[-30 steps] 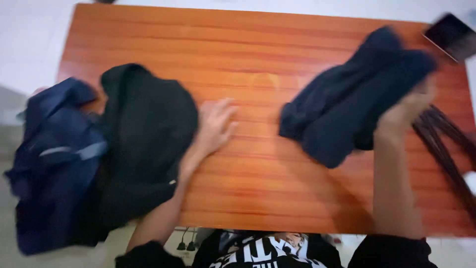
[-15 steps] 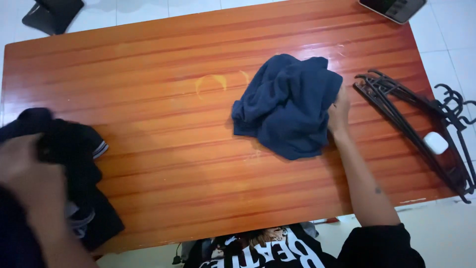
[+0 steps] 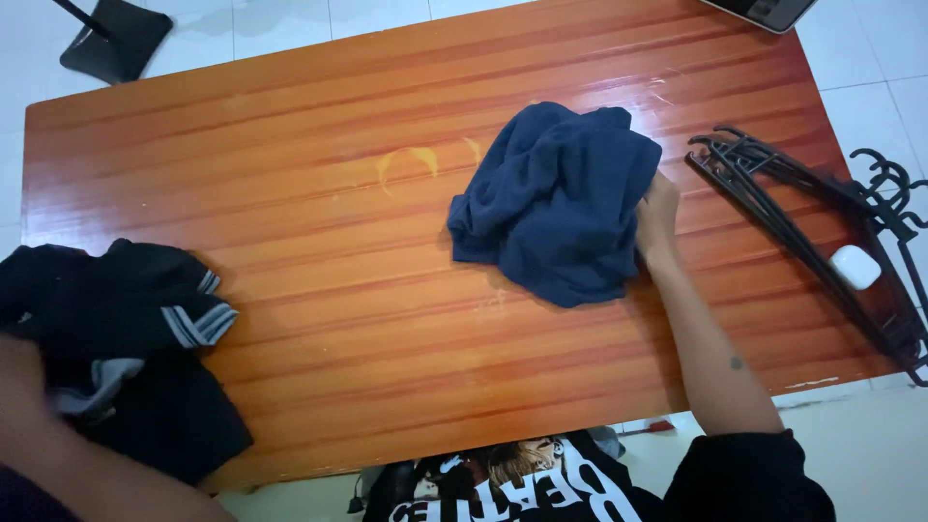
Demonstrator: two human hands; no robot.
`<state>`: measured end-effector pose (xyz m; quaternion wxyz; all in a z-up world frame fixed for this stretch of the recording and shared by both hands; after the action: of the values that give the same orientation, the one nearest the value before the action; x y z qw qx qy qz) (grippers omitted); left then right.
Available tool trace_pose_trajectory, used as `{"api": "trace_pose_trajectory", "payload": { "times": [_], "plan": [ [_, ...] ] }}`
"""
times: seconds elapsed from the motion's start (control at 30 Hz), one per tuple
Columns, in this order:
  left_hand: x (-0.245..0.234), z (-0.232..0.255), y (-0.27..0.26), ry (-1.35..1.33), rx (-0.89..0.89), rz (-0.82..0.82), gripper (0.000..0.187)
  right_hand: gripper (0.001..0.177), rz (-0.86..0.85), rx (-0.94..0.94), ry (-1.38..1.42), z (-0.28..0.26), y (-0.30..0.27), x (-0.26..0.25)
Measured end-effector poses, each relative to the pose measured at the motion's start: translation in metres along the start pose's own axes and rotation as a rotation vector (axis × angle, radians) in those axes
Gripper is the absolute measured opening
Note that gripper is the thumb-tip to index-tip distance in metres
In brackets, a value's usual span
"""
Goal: Smoothing out a navy blue polo shirt on a wooden table.
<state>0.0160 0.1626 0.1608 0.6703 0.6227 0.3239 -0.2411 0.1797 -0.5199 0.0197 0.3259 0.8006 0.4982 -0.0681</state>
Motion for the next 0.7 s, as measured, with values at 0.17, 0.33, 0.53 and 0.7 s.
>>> {"api": "trace_pose_trajectory", "payload": {
  "times": [0.17, 0.33, 0.53, 0.7],
  "plan": [
    [0.007, 0.05, 0.025, -0.058, -0.038, 0.021, 0.032, 0.027, -0.017, 0.1, 0.106, 0.011, -0.006, 0.005],
    [0.049, 0.318, 0.009, -0.927, 0.363, -0.244, 0.056, 0.022, 0.071, 0.068, 0.276, -0.021, -0.005, -0.004],
    [0.135, 0.388, -0.017, -0.978, 0.375, -0.118, 0.056, 0.019, 0.225, -0.003, 0.366, -0.014, -0.009, -0.022],
    [0.189, 0.284, -0.001, -1.315, -0.407, -0.118, 0.024, 0.024, 0.471, -0.159, 0.417, -0.047, 0.0, -0.068]
  ]
}}
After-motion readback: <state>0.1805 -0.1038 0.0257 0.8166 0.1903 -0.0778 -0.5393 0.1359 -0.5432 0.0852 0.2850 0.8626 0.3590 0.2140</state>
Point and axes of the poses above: each hand's wrist, its own y-axis towards the middle knuckle, its own x-axis out of the palm, z = x × y, the point moved 10 cm from there along y, towards the middle knuckle, and after that the axes turned 11 degrees about z, right-handed, at the moved point
